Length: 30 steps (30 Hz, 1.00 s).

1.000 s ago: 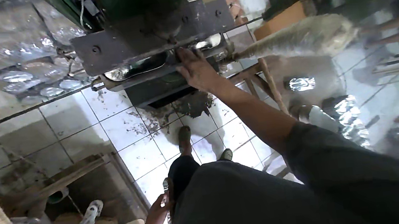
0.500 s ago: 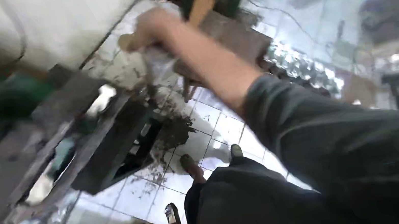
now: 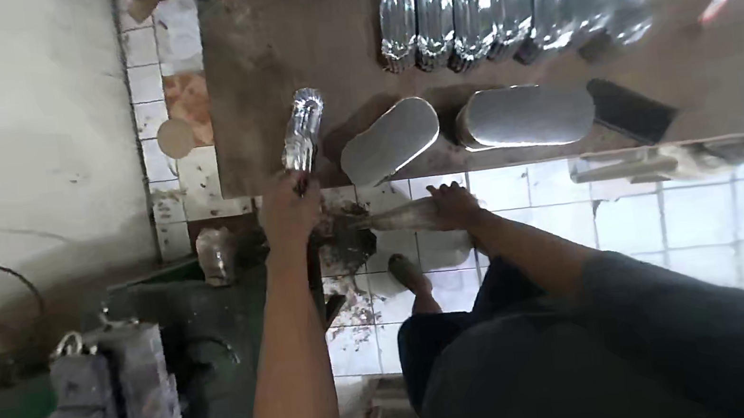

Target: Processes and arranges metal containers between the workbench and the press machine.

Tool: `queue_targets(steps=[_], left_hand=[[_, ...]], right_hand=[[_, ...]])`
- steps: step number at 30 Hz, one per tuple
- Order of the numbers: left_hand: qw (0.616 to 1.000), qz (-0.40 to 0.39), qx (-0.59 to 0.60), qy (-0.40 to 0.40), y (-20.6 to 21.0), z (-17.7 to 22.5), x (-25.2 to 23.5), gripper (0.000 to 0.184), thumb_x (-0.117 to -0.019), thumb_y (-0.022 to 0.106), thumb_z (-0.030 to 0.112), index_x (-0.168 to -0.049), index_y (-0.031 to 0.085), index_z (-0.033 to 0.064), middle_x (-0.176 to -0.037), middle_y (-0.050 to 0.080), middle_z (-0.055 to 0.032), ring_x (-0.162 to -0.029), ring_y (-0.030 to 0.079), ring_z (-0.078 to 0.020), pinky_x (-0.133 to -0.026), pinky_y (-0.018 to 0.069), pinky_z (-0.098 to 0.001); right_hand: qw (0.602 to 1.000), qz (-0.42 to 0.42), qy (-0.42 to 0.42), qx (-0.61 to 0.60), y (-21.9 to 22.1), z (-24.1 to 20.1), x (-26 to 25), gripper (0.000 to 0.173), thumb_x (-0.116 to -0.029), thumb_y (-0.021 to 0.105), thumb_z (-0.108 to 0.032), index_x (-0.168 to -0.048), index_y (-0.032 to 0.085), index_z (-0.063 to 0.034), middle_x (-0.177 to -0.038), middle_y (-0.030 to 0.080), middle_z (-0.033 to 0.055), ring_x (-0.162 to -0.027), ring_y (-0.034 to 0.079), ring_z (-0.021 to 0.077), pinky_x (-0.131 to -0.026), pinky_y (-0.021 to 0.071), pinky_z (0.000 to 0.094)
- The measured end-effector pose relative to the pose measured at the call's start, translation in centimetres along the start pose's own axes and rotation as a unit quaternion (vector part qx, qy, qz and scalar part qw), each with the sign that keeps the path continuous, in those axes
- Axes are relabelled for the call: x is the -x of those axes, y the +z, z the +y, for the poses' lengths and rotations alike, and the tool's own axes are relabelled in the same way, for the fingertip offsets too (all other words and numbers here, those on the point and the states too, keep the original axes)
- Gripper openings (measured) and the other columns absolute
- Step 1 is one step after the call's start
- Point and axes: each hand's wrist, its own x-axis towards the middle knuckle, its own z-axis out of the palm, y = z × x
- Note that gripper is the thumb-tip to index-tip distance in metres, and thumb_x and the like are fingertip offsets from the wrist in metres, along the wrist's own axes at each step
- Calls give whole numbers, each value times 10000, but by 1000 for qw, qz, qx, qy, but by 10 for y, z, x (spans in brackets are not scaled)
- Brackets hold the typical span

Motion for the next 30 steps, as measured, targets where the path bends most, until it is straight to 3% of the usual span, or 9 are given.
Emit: queue_targets(steps=[4, 9, 12, 15, 18, 22, 24, 26, 30], left_hand=[[995, 1, -83, 56, 7, 21, -94, 320, -1026, 598, 316, -1252, 701, 114, -1306, 647, -196, -1151, 648, -404, -962, 501, -663], [995, -33, -99, -5, 33, 24, -113, 493, -1053, 527, 470, -1269, 696, 60, -1579, 421, -200, -1377, 499, -381, -1115, 414, -603], [993, -37, -108, -32, 40, 27, -111, 518, -1026, 589, 472, -1367, 635, 85, -1506, 506, -211, -1300, 562, -421, -1054, 454, -652], [999, -9, -37, -3, 33, 20, -128, 256, -996, 668, 284, -1102, 763, 71, -1333, 665, -112, -1233, 627, -273, -1056, 493, -559], [999, 24, 30, -16, 32, 29, -136, 196, -968, 717, 247, -1011, 778, 66, -1065, 758, -99, -979, 718, -213, -918, 566, -519], [999, 29, 31, -16, 34, 43, -136, 202, -967, 714, 227, -1067, 774, 62, -1031, 760, -131, -932, 725, -249, -894, 568, -541], [999, -12, 25, -33, 27, 54, -129, 279, -987, 699, 235, -1207, 728, 66, -1136, 734, -164, -1025, 706, -292, -952, 542, -550], [996, -53, -18, -66, 18, 73, -116, 456, -994, 687, 345, -1386, 629, 119, -1325, 654, -201, -1224, 629, -371, -1054, 468, -613], [999, 40, 20, -3, -6, 129, -74, 622, -958, 676, 511, -1461, 563, 163, -1641, 351, -139, -1483, 385, -332, -1173, 372, -563]], right_hand=[[995, -8, 91, -50, 9, 19, -32, 636, -944, 561, -661, -1306, 682, -152, -1305, 669, 157, -1286, 562, 416, -1050, 430, 673], [992, 13, 97, -82, 28, 50, -48, 677, -944, 493, -717, -1266, 700, -159, -1227, 709, 165, -1197, 641, 400, -1007, 475, 675], [984, 15, 117, -130, 33, 55, -50, 727, -893, 507, -790, -1172, 740, -161, -1144, 734, 159, -1130, 671, 404, -946, 502, 699], [978, -17, 142, -153, 5, 41, -39, 660, -896, 557, -742, -1031, 756, -127, -1033, 741, 162, -1032, 693, 404, -858, 527, 686], [983, -36, 91, -155, -17, 21, -18, 604, -957, 541, -646, -1108, 742, -96, -1176, 711, 166, -1178, 632, 384, -1048, 441, 648], [989, -49, -54, -127, -22, 36, 0, 567, -983, 554, -545, -1329, 641, -104, -1361, 629, 169, -1327, 534, 389, -1122, 386, 622], [981, -59, -105, -155, -20, 63, 18, 644, -993, 594, -461, -1537, 475, -140, -1563, 474, 140, -1470, 391, 362, -1206, 291, 582], [972, -54, -114, -199, -24, 94, 54, 622, -1036, 544, -428, -1581, 413, -161, -1645, 375, 108, -1521, 338, 327, -1224, 291, 567], [971, -139, -7, -194, -36, 180, 134, 654, -1036, 546, -482, -1563, 421, -116, -1482, 546, 209, -1349, 546, 397, -1126, 420, 614]])
